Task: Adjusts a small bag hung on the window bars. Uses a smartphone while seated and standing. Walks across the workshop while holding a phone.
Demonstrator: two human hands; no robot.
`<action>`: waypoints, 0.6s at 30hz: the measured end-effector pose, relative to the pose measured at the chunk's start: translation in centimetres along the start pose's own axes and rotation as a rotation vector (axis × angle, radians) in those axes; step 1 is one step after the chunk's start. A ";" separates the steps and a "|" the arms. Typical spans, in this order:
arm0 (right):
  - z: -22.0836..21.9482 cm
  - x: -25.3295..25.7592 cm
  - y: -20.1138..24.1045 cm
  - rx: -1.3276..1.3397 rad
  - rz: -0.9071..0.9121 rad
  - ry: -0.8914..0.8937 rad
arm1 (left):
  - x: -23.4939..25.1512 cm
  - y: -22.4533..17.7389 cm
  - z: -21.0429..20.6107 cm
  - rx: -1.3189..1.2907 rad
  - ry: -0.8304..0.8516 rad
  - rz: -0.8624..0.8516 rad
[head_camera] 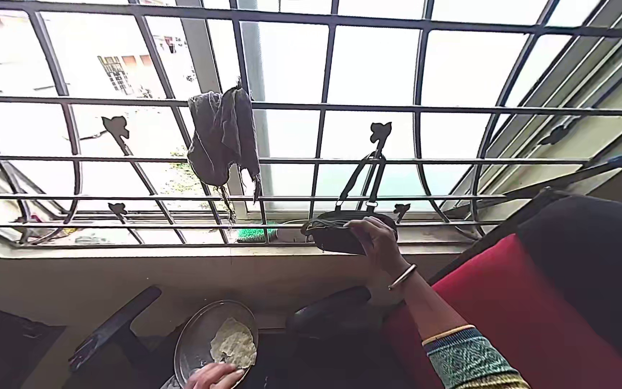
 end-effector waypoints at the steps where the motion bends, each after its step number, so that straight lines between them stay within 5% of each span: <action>1: 0.4 -2.0 0.0 -0.032 0.035 0.060 | 3.0 0.4 -2.1 -0.006 0.008 -0.060; 3: 1.5 -5.1 0.6 -0.120 0.148 0.168 | 9.8 0.6 -6.7 0.044 0.058 -0.206; 8: 3.4 -9.2 -0.6 -0.217 0.265 0.315 | 23.0 -3.4 -16.9 0.233 0.480 -0.312; 11: 4.7 -8.7 -1.5 -0.144 0.102 0.325 | 22.7 -4.4 -20.7 0.132 0.331 -0.260; 14: 4.7 -5.5 0.1 -0.102 -0.099 0.136 | 20.1 -4.0 -23.2 0.002 0.130 -0.332; 16: 2.9 -2.6 2.0 -0.178 -0.018 0.033 | 18.8 -4.1 -24.7 -0.029 0.177 -0.348; 18: -0.6 -0.7 3.4 -0.348 0.168 0.145 | 18.4 -4.6 -25.4 -0.045 0.347 -0.295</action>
Point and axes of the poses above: each hand's wrist, its own x-axis towards the middle knuckle, its own z-axis out of the back of the hand, y = z × x, the point moved 3 cm from there along x, towards the middle knuckle, and after that the axes turned 7 degrees about -y, right-handed, at the moved point
